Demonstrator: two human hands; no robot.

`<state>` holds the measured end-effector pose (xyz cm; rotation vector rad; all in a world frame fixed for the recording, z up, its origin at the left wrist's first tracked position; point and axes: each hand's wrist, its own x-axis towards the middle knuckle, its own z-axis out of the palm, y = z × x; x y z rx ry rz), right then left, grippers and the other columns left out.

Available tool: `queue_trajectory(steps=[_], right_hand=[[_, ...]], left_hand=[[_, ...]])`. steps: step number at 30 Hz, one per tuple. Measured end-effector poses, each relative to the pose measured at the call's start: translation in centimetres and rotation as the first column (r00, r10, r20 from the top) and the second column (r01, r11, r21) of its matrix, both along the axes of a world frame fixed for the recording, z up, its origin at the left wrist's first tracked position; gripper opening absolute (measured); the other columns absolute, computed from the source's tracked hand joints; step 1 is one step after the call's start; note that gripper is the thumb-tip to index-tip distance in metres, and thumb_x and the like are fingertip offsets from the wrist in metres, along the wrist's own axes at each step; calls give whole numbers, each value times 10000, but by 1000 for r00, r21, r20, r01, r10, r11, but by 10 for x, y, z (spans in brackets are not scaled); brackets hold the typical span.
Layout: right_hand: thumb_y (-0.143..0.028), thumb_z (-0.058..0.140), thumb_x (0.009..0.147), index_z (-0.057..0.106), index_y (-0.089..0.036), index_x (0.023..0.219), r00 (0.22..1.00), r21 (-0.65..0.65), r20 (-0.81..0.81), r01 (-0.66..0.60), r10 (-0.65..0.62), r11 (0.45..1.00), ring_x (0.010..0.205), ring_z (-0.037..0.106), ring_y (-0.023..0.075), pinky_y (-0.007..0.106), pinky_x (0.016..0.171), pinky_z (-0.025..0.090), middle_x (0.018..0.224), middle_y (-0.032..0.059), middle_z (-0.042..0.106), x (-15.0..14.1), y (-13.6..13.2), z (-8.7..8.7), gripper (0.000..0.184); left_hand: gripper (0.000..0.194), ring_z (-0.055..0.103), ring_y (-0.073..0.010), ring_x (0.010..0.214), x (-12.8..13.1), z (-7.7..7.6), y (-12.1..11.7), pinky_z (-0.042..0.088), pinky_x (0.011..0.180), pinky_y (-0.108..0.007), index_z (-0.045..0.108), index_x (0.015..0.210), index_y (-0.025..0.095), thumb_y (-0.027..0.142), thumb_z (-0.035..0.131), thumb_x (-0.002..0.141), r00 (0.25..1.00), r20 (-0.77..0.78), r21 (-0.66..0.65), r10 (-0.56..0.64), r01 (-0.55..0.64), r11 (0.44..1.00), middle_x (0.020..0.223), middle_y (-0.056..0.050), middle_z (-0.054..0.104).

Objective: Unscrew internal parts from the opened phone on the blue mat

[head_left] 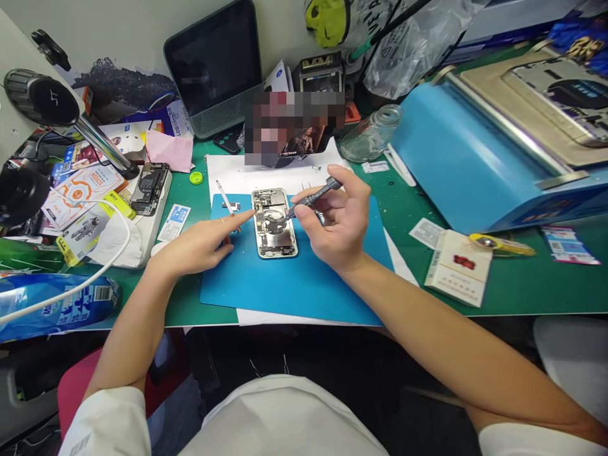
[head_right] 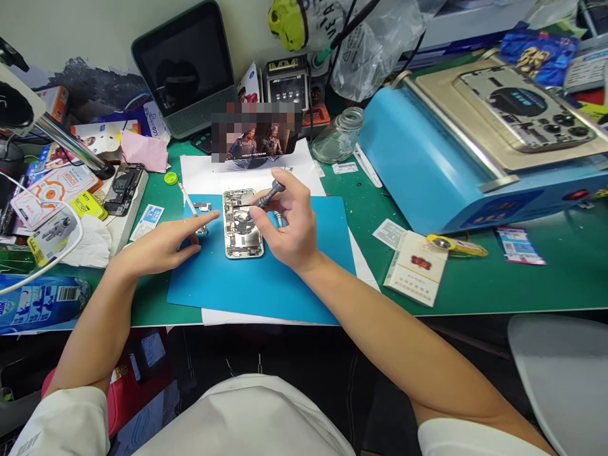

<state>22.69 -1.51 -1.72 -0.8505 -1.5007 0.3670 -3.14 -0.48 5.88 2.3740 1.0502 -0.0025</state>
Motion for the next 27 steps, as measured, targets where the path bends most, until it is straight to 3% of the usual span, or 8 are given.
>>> queue_trajectory(steps=[7, 12, 17, 22, 24, 27], right_hand=[[-435, 646, 993, 412, -359, 1457, 1000, -10, -12, -27, 27, 1000, 851, 753, 216, 409, 754, 688, 1013, 34, 738, 0, 2, -2, 525], [-396, 650, 991, 408, -352, 1457, 998, 4, -26, -62, 62, 998, 857, 745, 210, 391, 758, 686, 1013, 36, 736, -2, 2, -2, 527], [-300, 676, 965, 438, -324, 1473, 999, 34, -20, -38, 39, 999, 804, 730, 193, 354, 688, 666, 999, 26, 751, -2, 3, -4, 562], [-258, 679, 958, 441, -326, 1492, 998, 51, -28, -62, 63, 997, 803, 734, 190, 350, 685, 671, 987, 19, 751, -2, 0, -3, 588], [-255, 676, 958, 443, -324, 1492, 998, 54, -16, -68, 69, 996, 810, 741, 194, 366, 703, 684, 990, 21, 749, -3, -3, -2, 586], [-246, 666, 963, 439, -318, 1488, 996, 54, 8, -85, 85, 995, 809, 749, 188, 370, 731, 698, 997, 22, 743, -4, -7, 0, 576]], left_hand=[[710, 709, -245, 1113, -2, 2, 1, 519, 983, -340, 292, 1663, 252, 187, 487, 983, 1000, 23, 3, -2, 2, 1000, 1587, -96, 539], [630, 730, -221, 998, 2, 3, -2, 520, 848, -296, 349, 1638, 250, 326, 516, 1036, 996, 86, 40, -28, 25, 999, 1323, -89, 727], [551, 734, -226, 953, 13, 16, -18, 502, 795, -297, 401, 1610, 232, 384, 463, 1084, 997, 56, 134, -54, 46, 990, 1153, -83, 768], [476, 719, -224, 845, -3, 25, -73, 521, 771, -329, 461, 1561, 196, 334, 378, 1112, 998, 68, 303, -9, -12, 953, 996, -84, 760], [486, 701, -201, 776, -17, 19, -110, 530, 723, -317, 426, 1579, 257, 279, 425, 1094, 992, 118, 295, 48, -81, 952, 913, -47, 747], [605, 726, -199, 816, -39, -3, -173, 594, 754, -347, 326, 1629, 366, 204, 435, 1057, 947, 274, 276, 165, -242, 930, 982, -50, 785]])
